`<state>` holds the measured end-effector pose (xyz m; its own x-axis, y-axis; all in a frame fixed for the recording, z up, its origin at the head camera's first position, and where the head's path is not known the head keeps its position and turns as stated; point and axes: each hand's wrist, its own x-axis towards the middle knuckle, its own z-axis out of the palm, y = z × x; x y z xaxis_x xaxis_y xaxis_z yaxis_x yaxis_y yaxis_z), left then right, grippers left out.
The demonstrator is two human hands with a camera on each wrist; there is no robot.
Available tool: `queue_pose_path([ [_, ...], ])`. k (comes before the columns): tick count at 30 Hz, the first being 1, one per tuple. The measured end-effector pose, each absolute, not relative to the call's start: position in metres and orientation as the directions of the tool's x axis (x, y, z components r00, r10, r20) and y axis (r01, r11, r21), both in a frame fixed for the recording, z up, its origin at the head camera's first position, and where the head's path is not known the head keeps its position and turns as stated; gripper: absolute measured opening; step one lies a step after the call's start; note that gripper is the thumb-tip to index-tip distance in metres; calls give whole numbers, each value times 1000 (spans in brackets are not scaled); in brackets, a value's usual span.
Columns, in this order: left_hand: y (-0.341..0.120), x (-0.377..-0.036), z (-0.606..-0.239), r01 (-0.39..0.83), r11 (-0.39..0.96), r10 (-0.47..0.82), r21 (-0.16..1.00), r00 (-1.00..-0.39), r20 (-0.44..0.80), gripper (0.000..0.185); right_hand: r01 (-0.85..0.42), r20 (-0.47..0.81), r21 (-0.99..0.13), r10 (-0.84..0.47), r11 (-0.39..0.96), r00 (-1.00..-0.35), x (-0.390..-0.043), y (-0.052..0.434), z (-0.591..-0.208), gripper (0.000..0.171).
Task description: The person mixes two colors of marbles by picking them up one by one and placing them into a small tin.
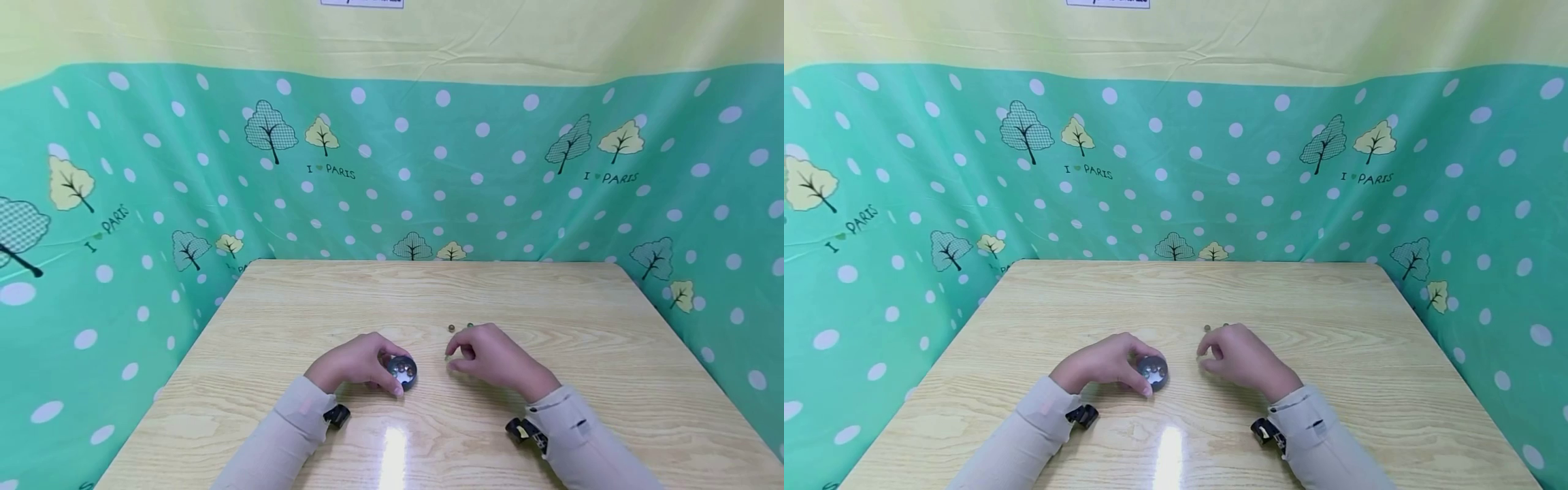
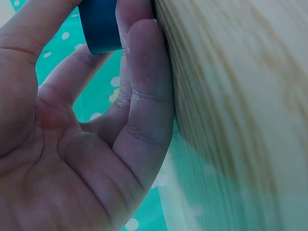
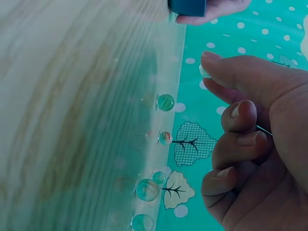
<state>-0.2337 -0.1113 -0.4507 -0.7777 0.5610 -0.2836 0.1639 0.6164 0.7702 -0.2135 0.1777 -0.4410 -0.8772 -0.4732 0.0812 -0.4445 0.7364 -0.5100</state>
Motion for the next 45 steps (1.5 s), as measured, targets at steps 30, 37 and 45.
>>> queue_pose_path([
  [30, -114, -235, -451, 170, 589, 586, 790, -763, -273, 53, -513, 115, -559, -552, 651, -826, -216, 145, -427, 7],
  [37, -115, -234, -449, 169, 595, 581, 786, -766, -275, 52, -516, 117, -570, -559, 639, -821, -215, 141, -429, 7],
  [45, -114, -234, -449, 174, 592, 587, 787, -762, -274, 54, -520, 109, -570, -568, 637, -816, -214, 138, -434, 8],
])
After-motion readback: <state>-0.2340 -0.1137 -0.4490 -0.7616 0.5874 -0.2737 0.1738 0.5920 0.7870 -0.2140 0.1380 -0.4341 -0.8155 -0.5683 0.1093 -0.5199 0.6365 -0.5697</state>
